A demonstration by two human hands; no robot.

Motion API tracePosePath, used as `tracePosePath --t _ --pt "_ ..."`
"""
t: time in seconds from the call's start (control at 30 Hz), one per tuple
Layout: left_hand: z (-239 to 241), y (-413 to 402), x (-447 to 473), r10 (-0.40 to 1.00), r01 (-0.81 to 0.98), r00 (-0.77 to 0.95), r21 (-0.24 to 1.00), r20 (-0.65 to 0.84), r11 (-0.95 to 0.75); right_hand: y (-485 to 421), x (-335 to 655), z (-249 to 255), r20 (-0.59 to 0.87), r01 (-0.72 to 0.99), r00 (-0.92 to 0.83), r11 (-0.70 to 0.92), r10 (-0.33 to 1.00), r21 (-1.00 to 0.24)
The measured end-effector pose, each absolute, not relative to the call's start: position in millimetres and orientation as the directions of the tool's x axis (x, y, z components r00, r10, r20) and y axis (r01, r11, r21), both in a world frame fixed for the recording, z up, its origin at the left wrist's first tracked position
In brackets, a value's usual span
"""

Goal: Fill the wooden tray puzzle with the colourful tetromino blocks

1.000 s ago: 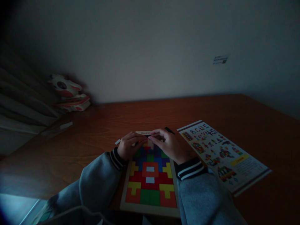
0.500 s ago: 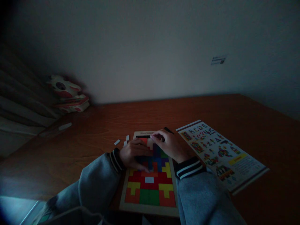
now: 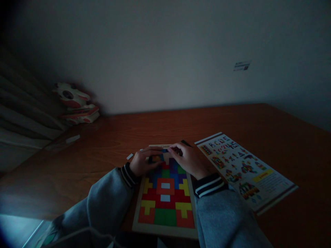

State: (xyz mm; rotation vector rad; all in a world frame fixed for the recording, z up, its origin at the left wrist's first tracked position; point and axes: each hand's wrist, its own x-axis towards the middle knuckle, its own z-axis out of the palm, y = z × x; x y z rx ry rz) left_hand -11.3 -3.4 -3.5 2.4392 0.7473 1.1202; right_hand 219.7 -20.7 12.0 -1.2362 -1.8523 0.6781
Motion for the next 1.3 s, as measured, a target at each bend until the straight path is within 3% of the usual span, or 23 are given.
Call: tracePosePath --t 0.2,0.4,0.87,1.07,1.3 --pt "-9.3 4.4 -15.4 0.706 0.377 0.419 0.598 0.570 -0.707 -22.9 223.8 18.5 0.267 0.631 -0.302 0.402 0.915 -0.664" --pt "-12.5 5.1 -14.7 0.748 0.404 0.411 0.631 0.522 -0.662 -22.7 229.7 17.8 0.177 0.728 -0.356 0.391 0.918 -0.564" --pt "-7.2 1.2 -13.0 0.766 0.444 0.441 0.629 0.467 -0.639 -20.5 227.4 8.3 0.148 0.557 -0.339 0.325 0.929 -0.764" --pt "-6.3 -4.0 -10.0 0.742 0.388 0.517 0.656 0.426 -0.647 -14.6 230.9 5.4 0.216 0.435 -0.190 0.279 0.958 -0.856" --pt "-7.8 -1.6 -11.8 0.794 0.385 0.379 0.699 0.476 -0.603 -12.0 230.1 2.1 0.284 0.428 -0.165 0.328 0.944 -0.842"
